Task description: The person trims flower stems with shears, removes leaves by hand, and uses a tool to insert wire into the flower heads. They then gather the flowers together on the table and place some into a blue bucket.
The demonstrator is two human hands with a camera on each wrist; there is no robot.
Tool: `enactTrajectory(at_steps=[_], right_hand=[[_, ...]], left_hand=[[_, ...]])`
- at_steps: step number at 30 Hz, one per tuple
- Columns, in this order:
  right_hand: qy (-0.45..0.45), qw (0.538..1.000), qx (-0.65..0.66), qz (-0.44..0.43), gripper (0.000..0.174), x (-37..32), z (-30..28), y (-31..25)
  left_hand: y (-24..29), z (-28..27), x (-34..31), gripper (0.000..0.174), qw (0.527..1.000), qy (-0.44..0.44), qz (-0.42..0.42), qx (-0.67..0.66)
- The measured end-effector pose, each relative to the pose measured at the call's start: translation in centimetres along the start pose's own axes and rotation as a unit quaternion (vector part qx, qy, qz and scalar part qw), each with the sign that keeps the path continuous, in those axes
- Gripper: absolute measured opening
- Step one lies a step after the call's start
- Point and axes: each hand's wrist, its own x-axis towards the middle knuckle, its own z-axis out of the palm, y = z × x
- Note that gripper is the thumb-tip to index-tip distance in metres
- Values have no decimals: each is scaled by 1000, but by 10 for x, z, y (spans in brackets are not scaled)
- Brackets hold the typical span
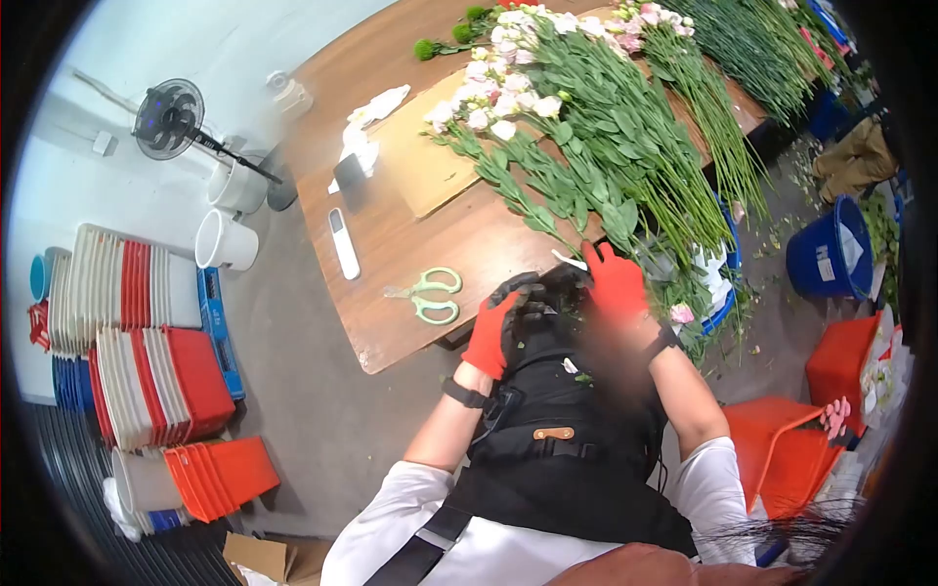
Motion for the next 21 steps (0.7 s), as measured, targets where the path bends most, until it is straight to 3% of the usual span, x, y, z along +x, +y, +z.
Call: enactTrajectory(at_steps=[3, 4, 7, 8, 12, 15, 16, 19, 21], right_hand=[[-2, 997, -1, 75, 25, 14, 16, -4], [45, 993, 70, 86, 20, 16, 16, -2], [9, 975, 171, 144, 50, 24, 3, 10], [8, 946, 261, 189, 37, 25, -2, 13], [56, 872, 452, 180, 29, 27, -12, 32], [134, 891, 411, 137, 28, 21, -23, 40], [97, 915, 369, 132, 35, 19, -24, 43], [-6, 981, 178, 75, 33, 4, -40, 18], [-15, 989, 118, 83, 28, -8, -21, 10]], left_hand=[[-7, -4, -2, 35, 997, -25, 46, 53], [-7, -4, -2, 35, 993, -29, 68, 96], [-5, -6, -1, 36, 998, -30, 40, 38], [-4, -7, -1, 36, 999, -27, 14, -12], [0, -9, 3, 36, 1000, -7, -3, -21], [6, -13, 16, 35, 999, -13, 29, 4], [6, -15, 21, 35, 999, -14, 45, 4], [11, -12, 34, 34, 999, 1, 43, 25], [6, -12, 42, 35, 999, 5, 35, 27]])
